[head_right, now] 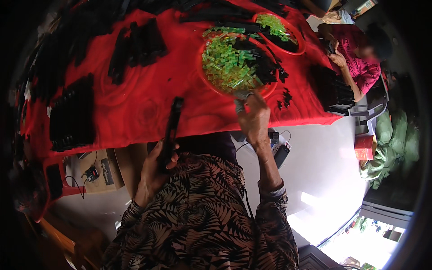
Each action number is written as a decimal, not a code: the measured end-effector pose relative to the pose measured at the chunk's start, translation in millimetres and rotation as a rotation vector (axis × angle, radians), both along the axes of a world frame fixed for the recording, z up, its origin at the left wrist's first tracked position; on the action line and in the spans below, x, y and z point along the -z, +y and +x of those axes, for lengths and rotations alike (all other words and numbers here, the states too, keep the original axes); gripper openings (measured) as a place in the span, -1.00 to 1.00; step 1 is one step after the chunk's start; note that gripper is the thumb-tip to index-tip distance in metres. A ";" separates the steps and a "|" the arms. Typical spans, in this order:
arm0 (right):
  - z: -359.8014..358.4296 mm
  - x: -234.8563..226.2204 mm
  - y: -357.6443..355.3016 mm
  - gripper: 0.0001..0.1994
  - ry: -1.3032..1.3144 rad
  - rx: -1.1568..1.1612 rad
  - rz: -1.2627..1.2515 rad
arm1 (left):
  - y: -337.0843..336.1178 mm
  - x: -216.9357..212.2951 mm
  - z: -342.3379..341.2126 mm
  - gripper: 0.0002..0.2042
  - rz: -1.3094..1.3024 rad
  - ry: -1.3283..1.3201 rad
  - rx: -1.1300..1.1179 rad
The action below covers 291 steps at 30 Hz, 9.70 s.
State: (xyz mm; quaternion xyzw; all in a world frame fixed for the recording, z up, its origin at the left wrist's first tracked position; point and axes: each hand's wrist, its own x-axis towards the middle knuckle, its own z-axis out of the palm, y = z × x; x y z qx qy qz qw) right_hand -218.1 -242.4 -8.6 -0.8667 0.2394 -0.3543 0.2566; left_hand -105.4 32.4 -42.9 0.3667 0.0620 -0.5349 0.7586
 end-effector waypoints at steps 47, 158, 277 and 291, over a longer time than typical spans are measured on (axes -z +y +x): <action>33.3 36.4 112.3 -0.78 -0.206 -0.397 0.928 | -2.0 37.6 -1.7 -0.62 -0.049 0.060 -0.063; 25.2 46.0 138.1 -0.67 0.218 -0.428 -0.110 | -4.5 44.6 -2.6 -0.81 0.007 0.071 -0.123; 9.2 19.0 119.5 -0.09 -0.012 -0.871 1.116 | -39.4 -7.4 -4.6 -0.78 -0.050 -1.679 -0.298; 22.1 26.5 135.2 -0.53 0.354 -0.466 -0.252 | -53.5 -31.2 1.9 -0.56 -0.252 -0.119 -0.223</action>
